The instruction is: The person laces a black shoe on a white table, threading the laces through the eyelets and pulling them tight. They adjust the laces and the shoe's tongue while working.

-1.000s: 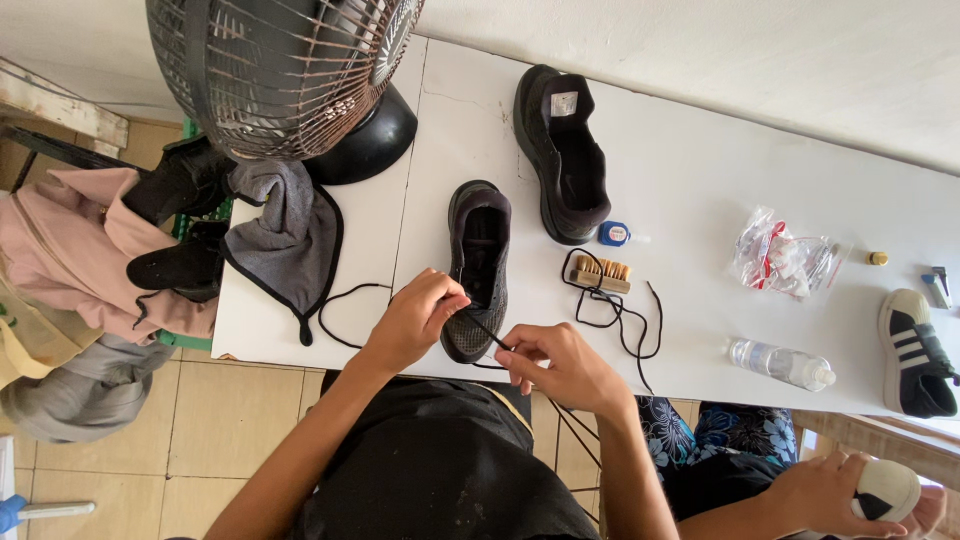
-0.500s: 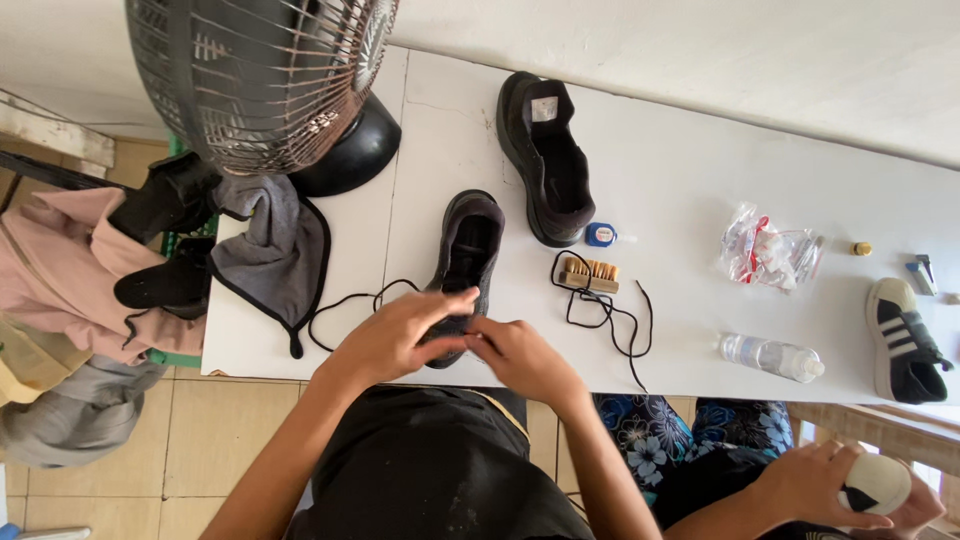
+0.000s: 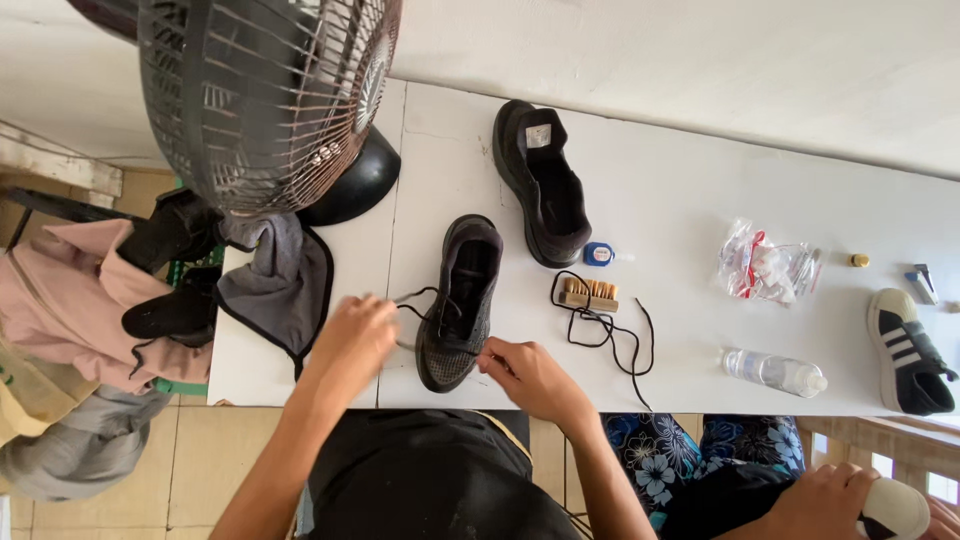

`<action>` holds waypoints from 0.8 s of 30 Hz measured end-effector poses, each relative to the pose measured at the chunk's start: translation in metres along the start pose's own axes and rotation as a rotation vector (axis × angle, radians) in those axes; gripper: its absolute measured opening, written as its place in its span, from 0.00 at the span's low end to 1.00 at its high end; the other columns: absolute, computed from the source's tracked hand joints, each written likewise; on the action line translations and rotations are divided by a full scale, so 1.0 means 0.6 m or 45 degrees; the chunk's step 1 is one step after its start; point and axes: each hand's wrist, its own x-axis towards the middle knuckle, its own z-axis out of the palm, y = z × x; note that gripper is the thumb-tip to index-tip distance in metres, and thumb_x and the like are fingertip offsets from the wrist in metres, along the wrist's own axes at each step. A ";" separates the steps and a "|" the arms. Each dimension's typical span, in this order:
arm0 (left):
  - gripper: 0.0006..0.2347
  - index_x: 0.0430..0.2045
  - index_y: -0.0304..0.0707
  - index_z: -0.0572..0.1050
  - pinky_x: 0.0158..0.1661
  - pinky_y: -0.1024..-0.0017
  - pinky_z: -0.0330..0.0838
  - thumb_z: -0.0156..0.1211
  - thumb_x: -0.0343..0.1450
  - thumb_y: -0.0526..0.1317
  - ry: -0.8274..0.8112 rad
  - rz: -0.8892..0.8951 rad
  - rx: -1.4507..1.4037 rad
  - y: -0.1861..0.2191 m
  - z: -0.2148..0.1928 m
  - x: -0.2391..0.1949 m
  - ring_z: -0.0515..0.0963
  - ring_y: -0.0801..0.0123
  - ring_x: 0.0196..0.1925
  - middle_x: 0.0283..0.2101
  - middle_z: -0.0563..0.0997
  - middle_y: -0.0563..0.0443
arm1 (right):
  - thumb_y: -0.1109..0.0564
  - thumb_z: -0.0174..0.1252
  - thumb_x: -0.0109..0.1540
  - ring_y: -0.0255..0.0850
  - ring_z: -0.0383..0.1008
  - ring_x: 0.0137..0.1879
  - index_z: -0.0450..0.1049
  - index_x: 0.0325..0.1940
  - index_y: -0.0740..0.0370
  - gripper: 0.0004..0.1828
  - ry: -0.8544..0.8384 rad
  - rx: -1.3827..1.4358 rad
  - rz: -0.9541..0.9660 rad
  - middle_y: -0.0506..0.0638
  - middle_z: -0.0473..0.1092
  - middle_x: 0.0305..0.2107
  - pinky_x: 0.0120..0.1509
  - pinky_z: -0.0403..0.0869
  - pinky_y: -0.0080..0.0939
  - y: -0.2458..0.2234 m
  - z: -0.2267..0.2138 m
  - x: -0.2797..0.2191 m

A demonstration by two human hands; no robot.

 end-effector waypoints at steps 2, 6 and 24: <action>0.14 0.53 0.47 0.79 0.61 0.53 0.76 0.70 0.73 0.37 -0.108 0.075 -0.383 0.072 -0.191 0.029 0.82 0.54 0.57 0.51 0.83 0.48 | 0.49 0.54 0.77 0.55 0.73 0.30 0.75 0.43 0.57 0.14 -0.010 0.007 -0.035 0.59 0.72 0.21 0.43 0.77 0.50 -0.018 0.005 0.007; 0.14 0.55 0.38 0.76 0.55 0.54 0.82 0.67 0.77 0.42 -0.271 0.225 -0.682 0.113 -0.217 0.051 0.86 0.48 0.50 0.47 0.84 0.45 | 0.52 0.52 0.78 0.53 0.76 0.31 0.77 0.41 0.57 0.14 -0.028 0.117 -0.071 0.56 0.75 0.23 0.43 0.78 0.48 -0.041 0.018 0.017; 0.06 0.28 0.51 0.82 0.52 0.62 0.73 0.69 0.75 0.45 0.154 0.394 -0.392 0.083 -0.065 0.142 0.80 0.61 0.45 0.33 0.81 0.61 | 0.43 0.56 0.75 0.46 0.78 0.32 0.81 0.59 0.45 0.13 0.321 0.021 0.167 0.50 0.81 0.28 0.45 0.79 0.49 0.018 -0.018 0.037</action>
